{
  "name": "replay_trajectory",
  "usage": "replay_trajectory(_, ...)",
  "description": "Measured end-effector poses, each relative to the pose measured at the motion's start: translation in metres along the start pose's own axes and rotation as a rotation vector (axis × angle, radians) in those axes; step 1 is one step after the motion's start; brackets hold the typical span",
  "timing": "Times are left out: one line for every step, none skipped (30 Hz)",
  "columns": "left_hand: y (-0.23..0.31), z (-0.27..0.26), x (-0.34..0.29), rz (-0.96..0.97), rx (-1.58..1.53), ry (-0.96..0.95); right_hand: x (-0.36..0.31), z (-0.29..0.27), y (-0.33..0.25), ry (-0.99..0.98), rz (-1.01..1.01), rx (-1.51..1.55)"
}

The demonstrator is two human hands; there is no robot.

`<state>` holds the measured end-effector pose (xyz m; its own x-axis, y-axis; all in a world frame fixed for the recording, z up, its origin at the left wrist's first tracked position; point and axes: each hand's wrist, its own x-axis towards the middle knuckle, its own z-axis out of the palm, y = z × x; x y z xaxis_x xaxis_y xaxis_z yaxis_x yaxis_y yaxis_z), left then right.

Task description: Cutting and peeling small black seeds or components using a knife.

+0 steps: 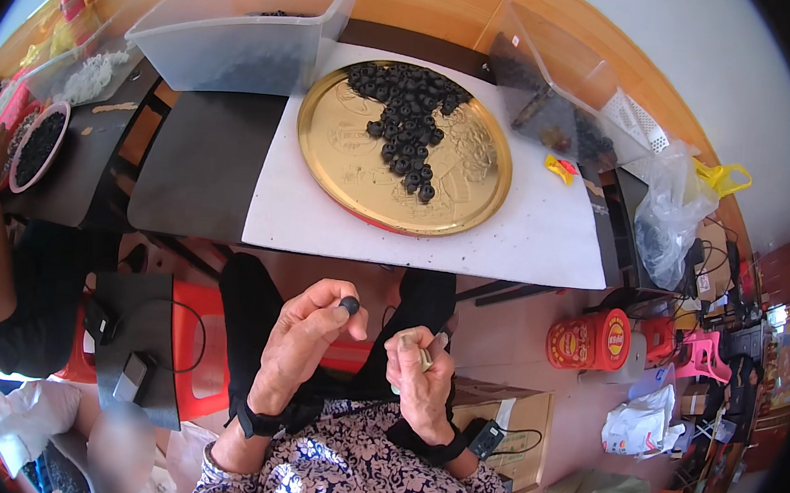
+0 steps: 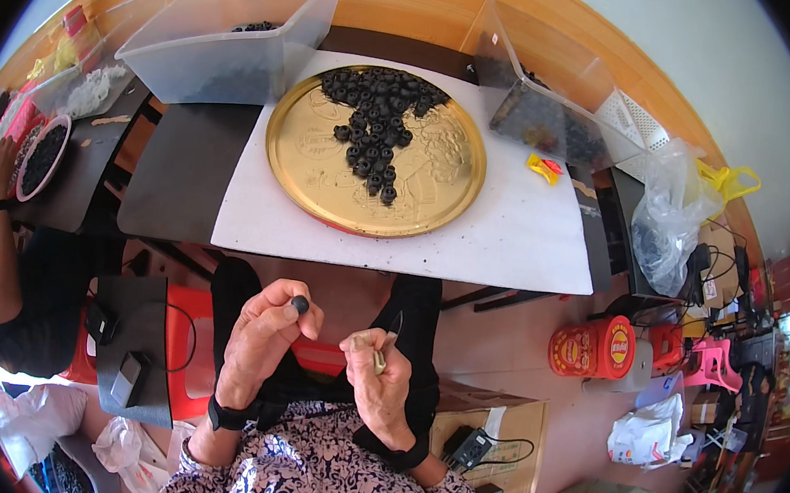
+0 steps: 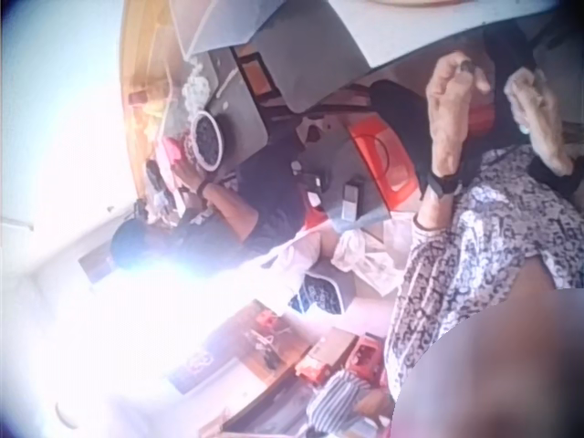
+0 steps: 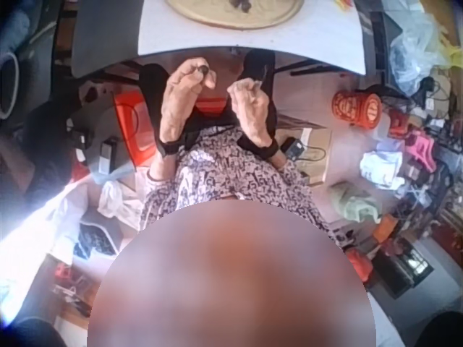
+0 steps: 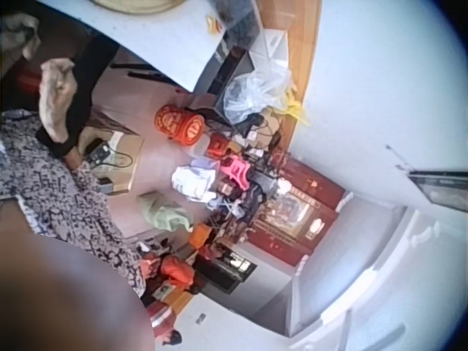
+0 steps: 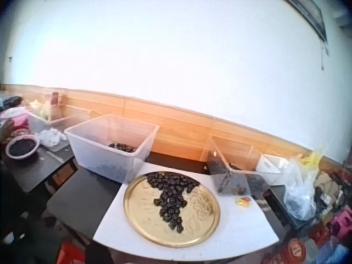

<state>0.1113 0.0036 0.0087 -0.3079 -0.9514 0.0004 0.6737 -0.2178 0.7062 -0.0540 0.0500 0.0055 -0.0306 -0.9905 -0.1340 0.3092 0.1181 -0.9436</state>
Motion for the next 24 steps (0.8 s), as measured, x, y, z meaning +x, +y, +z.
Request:
replay_trajectory(-0.001,0.001,0.0,0.003,0.002,-0.004,0.001,0.001,0.0,-0.001,-0.005,0.0)
replay_trajectory(-0.002,0.003,0.0,-0.006,0.015,0.024,0.002,0.003,0.001,-0.007,-0.077,-0.072)
replay_trajectory(-0.002,0.003,0.0,-0.011,0.03,0.057,0.003,0.005,0.001,-0.017,-0.149,-0.143)
replay_trajectory(-0.002,0.004,-0.001,-0.002,0.034,0.057,0.005,0.008,-0.003,-0.025,-0.154,-0.141)
replay_trajectory(-0.002,0.005,-0.002,-0.006,0.115,0.082,0.008,0.013,-0.01,-0.045,-0.228,-0.225)
replay_trajectory(-0.001,0.005,-0.004,-0.008,0.195,0.108,0.012,0.017,-0.016,-0.065,-0.304,-0.309)
replay_trajectory(0.001,0.003,-0.006,0.008,0.232,0.061,0.019,0.019,-0.019,-0.119,-0.398,-0.324)
replay_trajectory(0.003,0.006,-0.008,0.022,0.236,0.062,0.025,0.021,-0.024,-0.13,-0.407,-0.322)
replay_trajectory(0.005,0.013,-0.008,0.024,0.282,0.069,0.031,0.022,-0.032,-0.213,-0.435,-0.443)
replay_trajectory(0.007,0.017,-0.008,0.027,0.329,0.076,0.037,0.024,-0.039,-0.297,-0.463,-0.564)
replay_trajectory(0.003,0.01,-0.008,0.044,0.328,0.029,0.042,0.025,-0.043,-0.341,-0.493,-0.614)
replay_trajectory(0.003,0.008,-0.01,0.058,0.333,0.032,0.045,0.028,-0.048,-0.352,-0.504,-0.611)
replay_trajectory(0.003,0.007,-0.011,0.09,0.277,0.033,0.049,0.03,-0.053,-0.425,-0.538,-0.661)
replay_trajectory(0.004,0.006,-0.011,0.121,0.22,0.033,0.053,0.034,-0.057,-0.498,-0.572,-0.711)
replay_trajectory(0.007,0.006,-0.009,0.126,0.235,0.016,0.059,0.034,-0.057,-0.519,-0.626,-0.725)
replay_trajectory(0.011,0.009,-0.008,0.136,0.235,0.008,0.062,0.034,-0.061,-0.519,-0.639,-0.73)
replay_trajectory(0.017,0.013,-0.009,0.108,0.246,0.021,0.064,0.034,-0.065,-0.555,-0.464,-0.672)
replay_trajectory(0.021,0.016,-0.007,0.081,0.255,0.037,0.067,0.035,-0.068,-0.589,-0.288,-0.612)
replay_trajectory(0.023,0.015,-0.003,0.093,0.254,0.029,0.073,0.035,-0.069,-0.603,-0.295,-0.601)
replay_trajectory(0.024,0.014,0.002,0.124,0.194,0.021,0.079,0.038,-0.073,-0.604,-0.308,-0.609)
replay_trajectory(0.023,0.011,0.007,0.15,0.134,0.016,0.088,0.043,-0.077,-0.616,-0.268,-0.513)
replay_trajectory(0.025,0.01,0.012,0.16,0.132,0.01,0.096,0.049,-0.083,-0.63,-0.227,-0.419)
replay_trajectory(0.027,0.008,0.018,0.192,0.075,0.018,0.103,0.057,-0.098,-0.595,-0.25,-0.486)
replay_trajectory(0.029,0.008,0.025,0.223,0.018,0.019,0.119,0.062,-0.111,-0.516,-0.377,-0.617)
